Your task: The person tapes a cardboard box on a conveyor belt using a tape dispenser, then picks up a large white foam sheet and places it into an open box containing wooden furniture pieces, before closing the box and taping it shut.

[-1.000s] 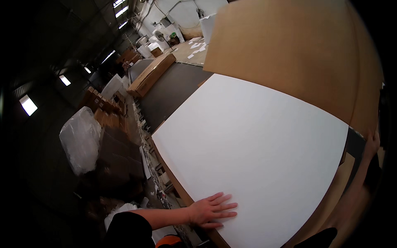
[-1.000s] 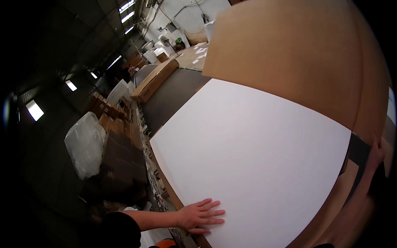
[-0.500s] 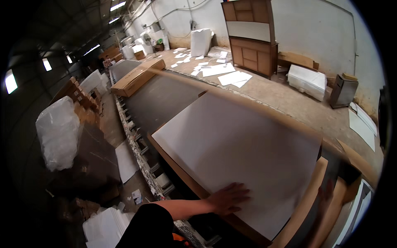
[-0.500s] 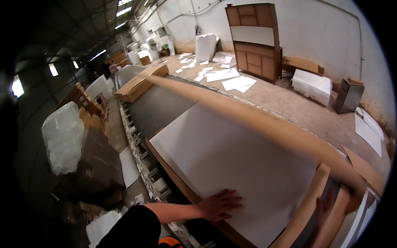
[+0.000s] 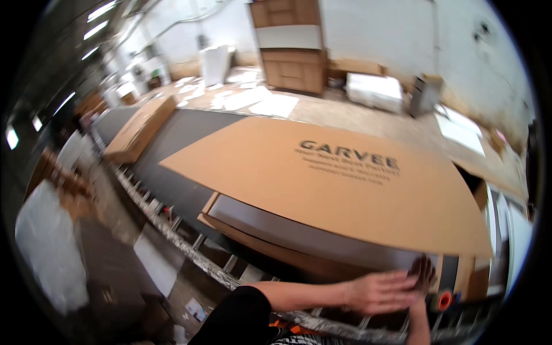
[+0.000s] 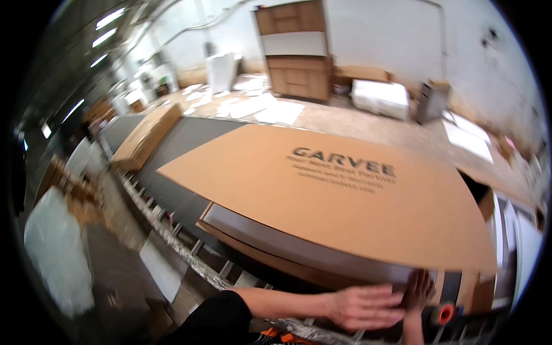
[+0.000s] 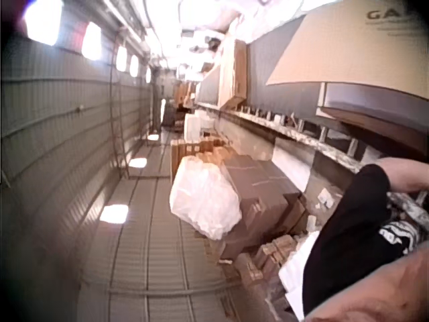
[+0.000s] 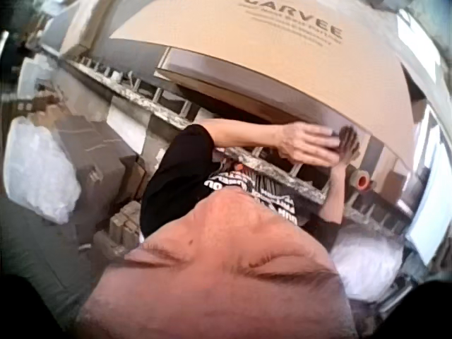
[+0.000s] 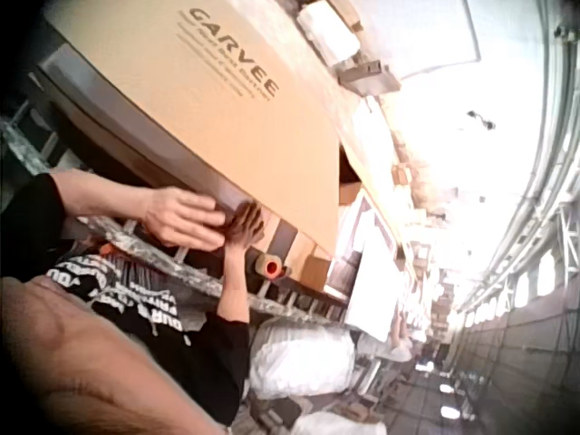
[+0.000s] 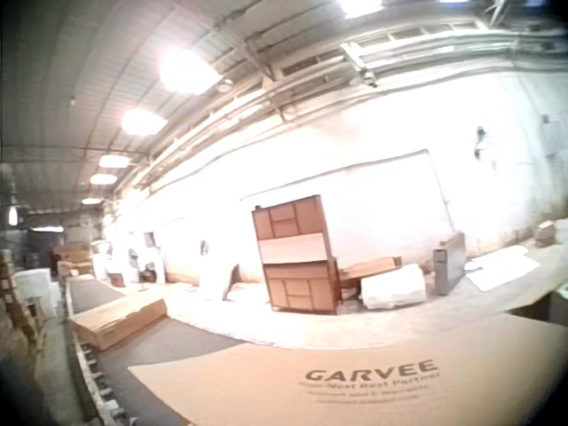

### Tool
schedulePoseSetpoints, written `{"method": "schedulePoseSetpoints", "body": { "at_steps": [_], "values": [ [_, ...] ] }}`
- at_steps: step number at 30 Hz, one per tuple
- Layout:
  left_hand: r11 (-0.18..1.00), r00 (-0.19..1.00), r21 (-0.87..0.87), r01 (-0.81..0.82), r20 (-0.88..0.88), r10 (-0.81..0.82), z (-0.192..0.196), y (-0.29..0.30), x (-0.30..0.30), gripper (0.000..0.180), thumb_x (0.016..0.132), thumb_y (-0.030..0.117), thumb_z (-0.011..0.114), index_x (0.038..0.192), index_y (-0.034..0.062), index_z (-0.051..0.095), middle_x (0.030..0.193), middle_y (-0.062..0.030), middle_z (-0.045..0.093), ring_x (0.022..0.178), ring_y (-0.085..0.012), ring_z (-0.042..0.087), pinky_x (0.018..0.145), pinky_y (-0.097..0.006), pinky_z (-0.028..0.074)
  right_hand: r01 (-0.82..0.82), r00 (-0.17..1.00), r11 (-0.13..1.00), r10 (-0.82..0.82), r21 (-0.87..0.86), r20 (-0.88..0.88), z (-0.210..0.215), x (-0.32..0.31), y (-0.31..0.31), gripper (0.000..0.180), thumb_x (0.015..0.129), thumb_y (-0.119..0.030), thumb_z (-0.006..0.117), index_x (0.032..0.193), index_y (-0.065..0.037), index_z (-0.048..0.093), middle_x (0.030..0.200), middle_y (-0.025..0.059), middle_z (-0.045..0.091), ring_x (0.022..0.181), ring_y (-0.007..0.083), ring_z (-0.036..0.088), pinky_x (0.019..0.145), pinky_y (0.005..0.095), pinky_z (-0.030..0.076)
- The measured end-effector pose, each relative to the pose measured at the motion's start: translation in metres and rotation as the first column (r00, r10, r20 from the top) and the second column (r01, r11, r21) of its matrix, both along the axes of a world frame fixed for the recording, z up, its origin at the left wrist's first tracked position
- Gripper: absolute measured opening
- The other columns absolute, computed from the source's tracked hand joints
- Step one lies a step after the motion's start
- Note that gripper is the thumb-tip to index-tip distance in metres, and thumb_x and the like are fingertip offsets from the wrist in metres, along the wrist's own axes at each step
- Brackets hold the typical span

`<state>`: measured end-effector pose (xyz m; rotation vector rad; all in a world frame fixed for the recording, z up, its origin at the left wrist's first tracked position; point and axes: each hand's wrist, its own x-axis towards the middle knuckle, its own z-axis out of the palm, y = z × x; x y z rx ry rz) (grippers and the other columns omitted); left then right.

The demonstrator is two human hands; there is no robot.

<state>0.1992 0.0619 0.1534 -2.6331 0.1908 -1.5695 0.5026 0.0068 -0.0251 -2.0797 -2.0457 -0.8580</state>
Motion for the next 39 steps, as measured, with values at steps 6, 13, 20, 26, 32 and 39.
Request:
{"method": "schedulePoseSetpoints", "body": {
  "at_steps": [6, 13, 20, 26, 32, 39],
  "values": [
    [0.600, 0.279, -0.052, -0.798, -0.915, 0.292, 0.081, 0.094, -0.064, 0.124, 0.059, 0.060, 0.080, 0.146, -0.0060, 0.021, 0.149, -0.0314, 0.026, 0.137, -0.0489, 0.025, 0.115, -0.055, 0.015, -0.053, 0.957, 0.981, -0.004, -0.187, -0.290, 0.066, -0.058, 0.022, 0.082, 0.063, -0.032, 0.076, 0.134, -0.005, 0.044, 0.138, 0.0162, 0.044, 0.133, 0.0350, 0.035, 0.108, 0.0493, 0.028],
    [0.707, 0.073, 0.228, -0.669, -0.927, 0.369, -0.029, 0.064, -0.066, 0.117, 0.064, 0.049, 0.082, 0.150, 0.0028, 0.017, 0.152, -0.0308, 0.019, 0.128, -0.0609, 0.032, 0.101, -0.066, 0.034, 0.144, 0.904, 0.821, -0.336, -0.552, -0.264, 0.091, -0.068, 0.019, 0.027, 0.064, -0.014, 0.065, 0.089, -0.005, 0.072, 0.102, 0.0143, 0.067, 0.102, 0.0296, 0.062, 0.095, 0.0422, 0.045],
    [0.732, 0.016, 0.278, -0.621, -0.930, 0.367, -0.027, 0.062, -0.075, 0.113, 0.067, 0.048, 0.080, 0.149, 0.0002, 0.018, 0.152, -0.0315, 0.019, 0.122, -0.0632, 0.038, 0.096, -0.065, 0.040, 0.106, 0.804, 0.994, -0.066, 0.033, -0.591, 0.055, -0.120, -0.040, 0.084, 0.065, -0.013, 0.077, 0.138, 0.003, 0.039, 0.144, 0.0214, 0.037, 0.135, 0.0475, 0.031, 0.110, 0.0526, 0.032],
    [0.802, -0.030, 0.327, -0.500, -0.932, 0.361, -0.020, 0.061, -0.068, 0.098, 0.072, 0.042, 0.075, 0.143, -0.0074, 0.030, 0.148, -0.0361, 0.024, 0.108, -0.0685, 0.045, 0.084, -0.068, 0.047, 0.002, 0.956, 0.987, 0.045, 0.162, -0.290, 0.069, -0.099, -0.040, 0.051, 0.070, -0.014, 0.070, 0.116, 0.007, 0.058, 0.124, 0.0247, 0.056, 0.119, 0.0445, 0.051, 0.100, 0.0460, 0.046],
    [0.847, 0.006, 0.304, -0.436, -0.940, 0.341, -0.023, 0.079, -0.073, 0.099, 0.072, 0.041, 0.072, 0.141, -0.0147, 0.028, 0.144, -0.0389, 0.028, 0.102, -0.0709, 0.047, 0.076, -0.066, 0.051, -0.061, 0.862, 0.977, 0.155, 0.205, -0.482, 0.090, -0.094, -0.017, 0.024, 0.084, -0.018, 0.061, 0.098, 0.001, 0.065, 0.103, 0.0160, 0.066, 0.095, 0.0358, 0.063, 0.092, 0.0412, 0.050],
    [0.859, -0.011, 0.397, -0.323, -0.909, 0.416, -0.034, 0.075, -0.066, 0.088, 0.074, 0.035, 0.069, 0.137, -0.0155, 0.035, 0.139, -0.0405, 0.035, 0.101, -0.0699, 0.049, 0.076, -0.066, 0.051, -0.199, 0.887, 0.859, 0.363, 0.473, -0.287, 0.087, -0.070, 0.033, 0.023, 0.077, -0.018, 0.057, 0.089, 0.000, 0.066, 0.100, 0.0152, 0.067, 0.090, 0.0312, 0.063, 0.089, 0.0416, 0.051]
  ]
}}
